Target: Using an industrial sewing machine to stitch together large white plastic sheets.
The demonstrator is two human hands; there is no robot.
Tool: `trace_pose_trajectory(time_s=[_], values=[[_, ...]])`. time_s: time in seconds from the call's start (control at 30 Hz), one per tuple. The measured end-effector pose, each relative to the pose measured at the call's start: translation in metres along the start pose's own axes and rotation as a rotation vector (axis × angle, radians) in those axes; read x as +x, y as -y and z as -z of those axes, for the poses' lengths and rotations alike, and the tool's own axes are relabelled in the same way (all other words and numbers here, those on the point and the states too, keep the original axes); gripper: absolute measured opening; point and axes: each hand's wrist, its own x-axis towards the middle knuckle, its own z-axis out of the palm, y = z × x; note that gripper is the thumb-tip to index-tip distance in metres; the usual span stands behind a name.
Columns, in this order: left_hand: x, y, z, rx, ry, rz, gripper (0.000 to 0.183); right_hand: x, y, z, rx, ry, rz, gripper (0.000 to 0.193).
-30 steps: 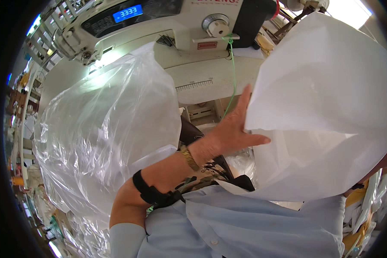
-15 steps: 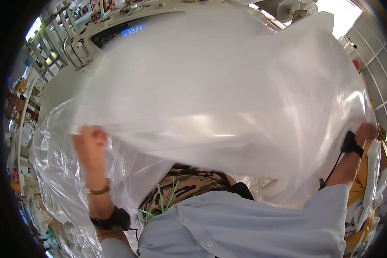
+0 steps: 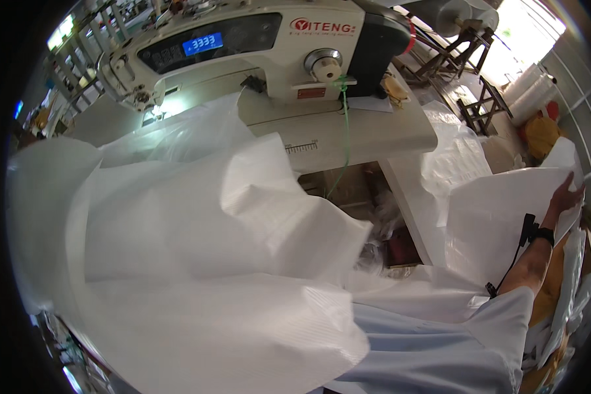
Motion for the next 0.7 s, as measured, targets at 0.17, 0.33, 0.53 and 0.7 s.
trace_pose_trajectory(time_s=[0.17, 0.33, 0.53, 0.7], values=[[0.026, 0.078, 0.069, 0.451, -0.083, -0.006, 0.032, -0.029, 0.158, -0.019, 0.133, 0.738, 0.277, 0.058], [0.037, 0.122, 0.117, 0.848, -0.083, 0.043, 0.033, -0.09, 0.326, 0.164, 1.142, 2.03, 0.503, 0.057], [0.042, 0.15, 0.149, 1.12, -0.067, 0.086, 0.034, -0.196, 0.332, 0.302, 0.731, 2.187, 1.64, 0.064], [0.038, 0.163, 0.159, 1.291, -0.039, 0.108, 0.035, -0.255, 0.27, 0.215, -0.002, 1.838, 1.632, 0.069]])
